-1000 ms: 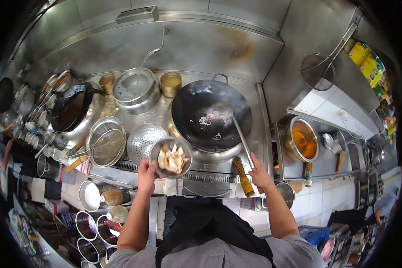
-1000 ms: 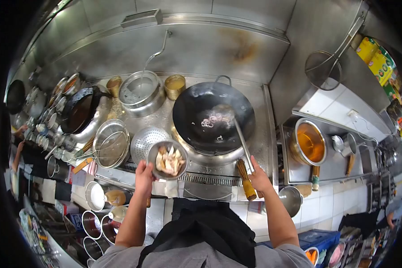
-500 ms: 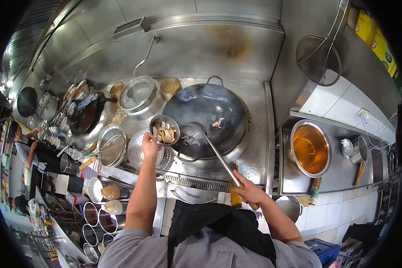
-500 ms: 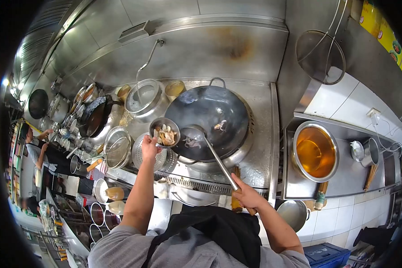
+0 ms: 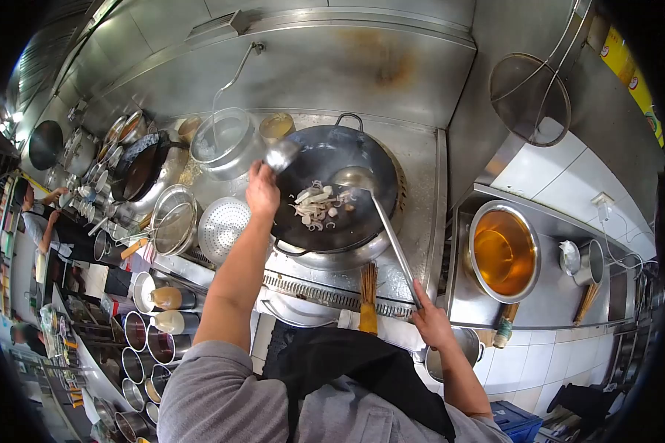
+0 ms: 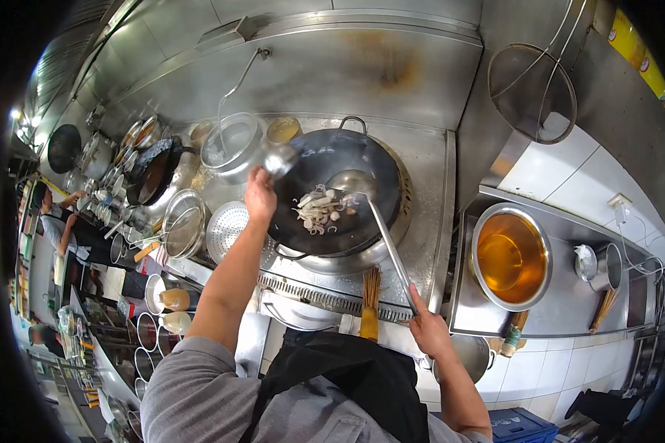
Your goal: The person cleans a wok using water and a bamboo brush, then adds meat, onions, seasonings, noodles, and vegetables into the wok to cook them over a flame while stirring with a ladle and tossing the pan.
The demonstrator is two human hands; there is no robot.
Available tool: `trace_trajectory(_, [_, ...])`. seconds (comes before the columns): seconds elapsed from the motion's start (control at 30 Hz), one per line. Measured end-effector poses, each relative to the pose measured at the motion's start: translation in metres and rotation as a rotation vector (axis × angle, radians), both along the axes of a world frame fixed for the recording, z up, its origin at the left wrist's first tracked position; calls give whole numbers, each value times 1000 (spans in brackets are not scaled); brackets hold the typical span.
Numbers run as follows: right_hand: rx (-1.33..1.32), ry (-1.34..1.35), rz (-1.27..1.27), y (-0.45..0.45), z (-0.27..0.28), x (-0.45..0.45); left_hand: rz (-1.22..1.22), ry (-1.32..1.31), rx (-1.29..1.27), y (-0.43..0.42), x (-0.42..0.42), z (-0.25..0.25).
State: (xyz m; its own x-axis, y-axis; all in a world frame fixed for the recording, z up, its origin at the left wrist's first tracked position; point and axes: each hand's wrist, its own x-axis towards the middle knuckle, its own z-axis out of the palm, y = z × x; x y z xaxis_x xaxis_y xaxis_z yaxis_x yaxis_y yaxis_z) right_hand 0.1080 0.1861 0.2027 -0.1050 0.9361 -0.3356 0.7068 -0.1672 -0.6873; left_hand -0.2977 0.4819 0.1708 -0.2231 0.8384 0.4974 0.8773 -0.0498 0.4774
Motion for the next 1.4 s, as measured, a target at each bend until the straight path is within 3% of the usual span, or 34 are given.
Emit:
trace_trajectory(0.1, [4,-94,79,13,-4,-9,48,-12,95,-3,1,17])
trace_trajectory(0.17, [-4,-77,91,24,-8,-17,-127,96,13,-11,-1,-3])
trace_trajectory(0.23, [-9,-35,95,32,-12,-23,-208,101,-257,-40,14,-9])
trace_trajectory(0.3, [-16,-61,89,27,-16,-18,-89,39,41,-32,-9,-52])
trace_trajectory(0.33, [-21,-93,69,23,-19,-13,-71,40,37,-36,-16,-45])
trace_trajectory(0.4, [-30,-108,22,6,-29,2,116,-453,-357,-54,-31,-38])
trace_trajectory(0.5, [-100,-77,-80,9,-2,-10,159,-744,-206,-87,-66,-50])
trace_trajectory(0.53, [-130,-35,-75,12,6,-15,105,-948,-166,-103,-77,-45])
trace_trajectory(0.57, [-88,107,-59,13,5,-22,146,-955,-140,-120,-89,-40])
trace_trajectory(0.6, [-55,253,-37,13,3,-28,130,-1146,-76,-140,-99,-32])
trace_trajectory(0.63, [-184,464,-91,14,15,-45,112,-1333,1,-161,-113,-29])
trace_trajectory(0.7, [-148,618,-16,14,19,-80,168,-1421,38,-209,-142,-20])
trace_trajectory(0.77, [-277,883,86,16,29,-126,226,-1493,146,-259,-177,-9])
trace_trajectory(0.97, [-582,796,479,14,43,-253,462,-1416,495,-435,-284,9])
trace_trajectory(1.1, [-916,796,674,-8,32,-323,689,-1350,706,-564,-313,17])
trace_trajectory(1.17, [-949,730,741,-19,37,-359,827,-1285,816,-628,-312,11])
trace_trajectory(1.33, [-983,533,927,-43,40,-451,1298,-1155,997,-792,-270,-34])
trace_trajectory(1.4, [-936,444,990,-51,31,-478,1449,-1146,1016,-863,-231,-82])
